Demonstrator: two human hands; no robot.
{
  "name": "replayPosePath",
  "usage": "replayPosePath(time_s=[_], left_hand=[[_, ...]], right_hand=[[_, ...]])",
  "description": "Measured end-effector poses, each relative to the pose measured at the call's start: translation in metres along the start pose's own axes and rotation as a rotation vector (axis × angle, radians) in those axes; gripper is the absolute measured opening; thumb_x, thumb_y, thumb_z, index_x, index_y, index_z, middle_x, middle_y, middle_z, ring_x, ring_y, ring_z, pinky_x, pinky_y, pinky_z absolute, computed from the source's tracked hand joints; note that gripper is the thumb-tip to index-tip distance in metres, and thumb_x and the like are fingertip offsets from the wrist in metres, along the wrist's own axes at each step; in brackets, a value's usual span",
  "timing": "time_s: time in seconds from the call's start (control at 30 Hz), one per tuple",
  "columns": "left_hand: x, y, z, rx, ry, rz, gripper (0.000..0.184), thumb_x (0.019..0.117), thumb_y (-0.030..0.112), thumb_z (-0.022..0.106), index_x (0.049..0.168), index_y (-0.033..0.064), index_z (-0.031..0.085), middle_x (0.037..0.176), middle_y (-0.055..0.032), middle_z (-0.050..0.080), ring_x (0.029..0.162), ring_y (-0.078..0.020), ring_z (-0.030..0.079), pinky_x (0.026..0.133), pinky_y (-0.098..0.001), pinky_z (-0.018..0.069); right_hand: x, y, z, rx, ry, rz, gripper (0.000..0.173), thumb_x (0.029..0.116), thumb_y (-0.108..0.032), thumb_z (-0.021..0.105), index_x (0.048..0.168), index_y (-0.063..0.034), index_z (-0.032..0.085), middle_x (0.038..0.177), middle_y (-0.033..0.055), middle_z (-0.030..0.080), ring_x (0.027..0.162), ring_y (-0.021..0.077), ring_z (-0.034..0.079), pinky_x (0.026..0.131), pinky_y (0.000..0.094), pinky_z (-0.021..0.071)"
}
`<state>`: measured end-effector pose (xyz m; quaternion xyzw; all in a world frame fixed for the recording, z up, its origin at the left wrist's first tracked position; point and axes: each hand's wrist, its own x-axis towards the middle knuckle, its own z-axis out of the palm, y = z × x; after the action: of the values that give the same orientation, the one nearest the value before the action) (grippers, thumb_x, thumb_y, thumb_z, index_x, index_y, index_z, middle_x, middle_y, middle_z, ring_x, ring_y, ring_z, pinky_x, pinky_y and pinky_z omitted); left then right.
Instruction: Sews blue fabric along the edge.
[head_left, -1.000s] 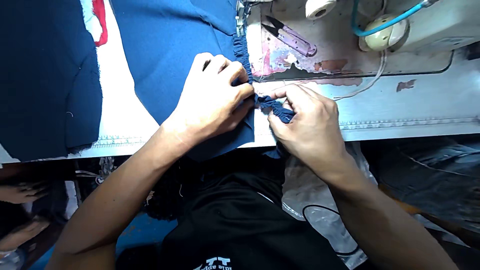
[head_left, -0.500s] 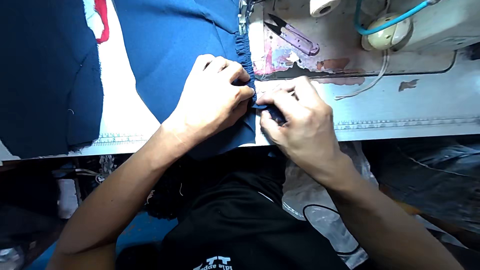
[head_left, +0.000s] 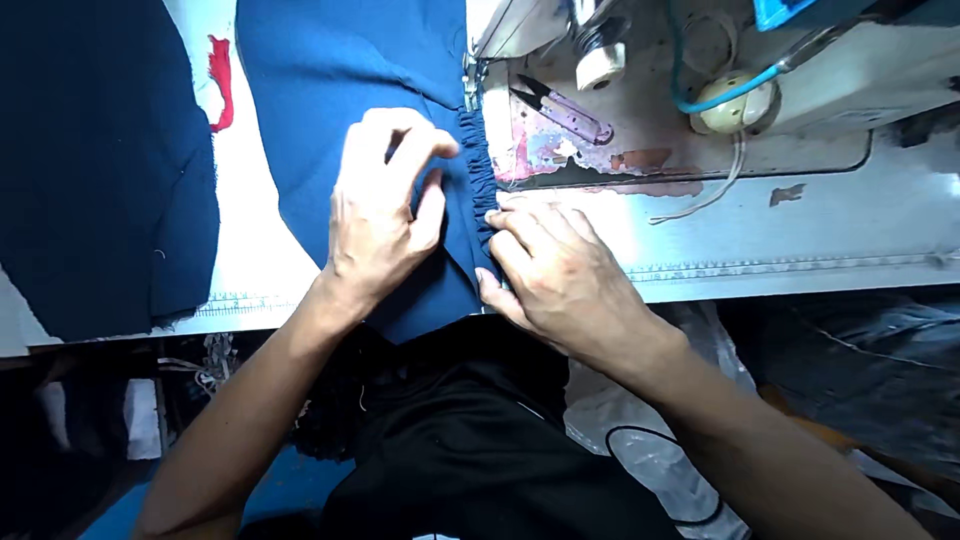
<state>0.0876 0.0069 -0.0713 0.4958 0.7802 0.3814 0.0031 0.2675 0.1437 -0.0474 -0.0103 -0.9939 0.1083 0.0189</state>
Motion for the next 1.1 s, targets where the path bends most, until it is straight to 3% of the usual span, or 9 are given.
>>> replayPosePath(time_s=[0.17, 0.3, 0.37, 0.43, 0.5, 0.63, 0.77, 0.9, 1.1], left_hand=[[0.001, 0.008, 0.001, 0.386, -0.118, -0.300, 0.058, 0.0930, 0.070, 0.052, 0.106, 0.0160, 0.069, 0.098, -0.0083, 0.061, 0.099, -0.0309, 0.056, 0.080, -0.0478, 0.0390], [0.009, 0.006, 0.006, 0.101, -0.108, -0.215, 0.027, 0.0987, 0.040, 0.059, 0.094, 0.0154, 0.069, 0.089, -0.0009, 0.061, 0.091, -0.0192, 0.058, 0.079, -0.0395, 0.0400], [0.014, 0.004, 0.004, -0.354, -0.046, -0.169, 0.016, 0.1006, 0.020, 0.062, 0.104, 0.0056, 0.068, 0.105, -0.0029, 0.070, 0.096, -0.0094, 0.067, 0.083, -0.0264, 0.0549], [0.016, 0.001, 0.002, -0.684, 0.030, -0.164, 0.017, 0.0994, 0.003, 0.056, 0.115, -0.0032, 0.058, 0.124, -0.0154, 0.068, 0.108, -0.0205, 0.071, 0.092, -0.0371, 0.0615], [0.013, -0.005, -0.002, -0.314, 0.078, -0.216, 0.028, 0.0977, 0.013, 0.059, 0.123, 0.0013, 0.061, 0.123, -0.0097, 0.067, 0.108, -0.0149, 0.068, 0.091, -0.0305, 0.0583], [0.015, -0.007, 0.003, 0.316, -0.091, -0.315, 0.060, 0.0943, 0.066, 0.053, 0.120, 0.0142, 0.069, 0.120, -0.0110, 0.062, 0.112, -0.0330, 0.054, 0.087, -0.0502, 0.0404], [0.026, -0.003, 0.008, 0.025, -0.100, -0.208, 0.029, 0.1000, 0.042, 0.058, 0.102, 0.0154, 0.071, 0.106, -0.0030, 0.065, 0.109, -0.0219, 0.056, 0.089, -0.0441, 0.0393], [0.029, -0.005, 0.009, -0.245, -0.122, -0.103, 0.033, 0.1009, 0.012, 0.049, 0.123, 0.0111, 0.073, 0.122, -0.0015, 0.072, 0.119, -0.0118, 0.062, 0.101, -0.0324, 0.0483], [0.026, -0.007, 0.025, 0.097, -0.059, 0.066, 0.023, 0.1030, 0.022, 0.060, 0.113, 0.0135, 0.080, 0.122, -0.0017, 0.075, 0.116, -0.0197, 0.066, 0.096, -0.0361, 0.0495]], right_hand=[[0.008, 0.004, 0.005, 0.029, 0.045, -0.062, 0.033, 0.1035, -0.025, 0.047, 0.095, -0.0016, 0.069, 0.115, 0.0173, 0.070, 0.138, 0.0371, 0.051, 0.115, 0.0527, 0.0383], [0.012, 0.009, 0.013, 0.058, 0.094, -0.107, 0.029, 0.1032, -0.022, 0.049, 0.096, -0.0019, 0.069, 0.112, 0.0159, 0.071, 0.135, 0.0351, 0.054, 0.112, 0.0477, 0.0430], [0.011, 0.011, 0.014, 0.077, 0.108, -0.110, 0.028, 0.1027, -0.022, 0.050, 0.095, -0.0020, 0.069, 0.112, 0.0162, 0.071, 0.135, 0.0350, 0.055, 0.113, 0.0469, 0.0430], [0.010, 0.013, 0.017, 0.106, 0.128, -0.106, 0.028, 0.1025, -0.021, 0.051, 0.094, -0.0021, 0.069, 0.111, 0.0158, 0.071, 0.135, 0.0345, 0.054, 0.113, 0.0461, 0.0430], [0.009, 0.014, 0.018, 0.129, 0.138, -0.092, 0.027, 0.1027, -0.021, 0.052, 0.094, -0.0027, 0.069, 0.112, 0.0153, 0.071, 0.136, 0.0336, 0.054, 0.114, 0.0457, 0.0428], [0.009, 0.013, 0.022, 0.138, 0.157, -0.083, 0.027, 0.1023, -0.022, 0.052, 0.093, -0.0025, 0.069, 0.111, 0.0163, 0.070, 0.136, 0.0354, 0.053, 0.113, 0.0473, 0.0433], [0.008, 0.014, 0.026, 0.147, 0.199, -0.079, 0.027, 0.1011, -0.021, 0.053, 0.088, -0.0025, 0.068, 0.107, 0.0160, 0.070, 0.134, 0.0352, 0.055, 0.112, 0.0473, 0.0445], [0.006, 0.015, 0.029, 0.158, 0.228, -0.082, 0.021, 0.0980, -0.017, 0.055, 0.088, -0.0035, 0.067, 0.103, 0.0148, 0.070, 0.129, 0.0353, 0.058, 0.111, 0.0477, 0.0461], [0.005, 0.016, 0.032, 0.193, 0.256, -0.083, 0.018, 0.0965, -0.014, 0.056, 0.086, -0.0034, 0.067, 0.102, 0.0149, 0.070, 0.130, 0.0352, 0.057, 0.112, 0.0465, 0.0459]])
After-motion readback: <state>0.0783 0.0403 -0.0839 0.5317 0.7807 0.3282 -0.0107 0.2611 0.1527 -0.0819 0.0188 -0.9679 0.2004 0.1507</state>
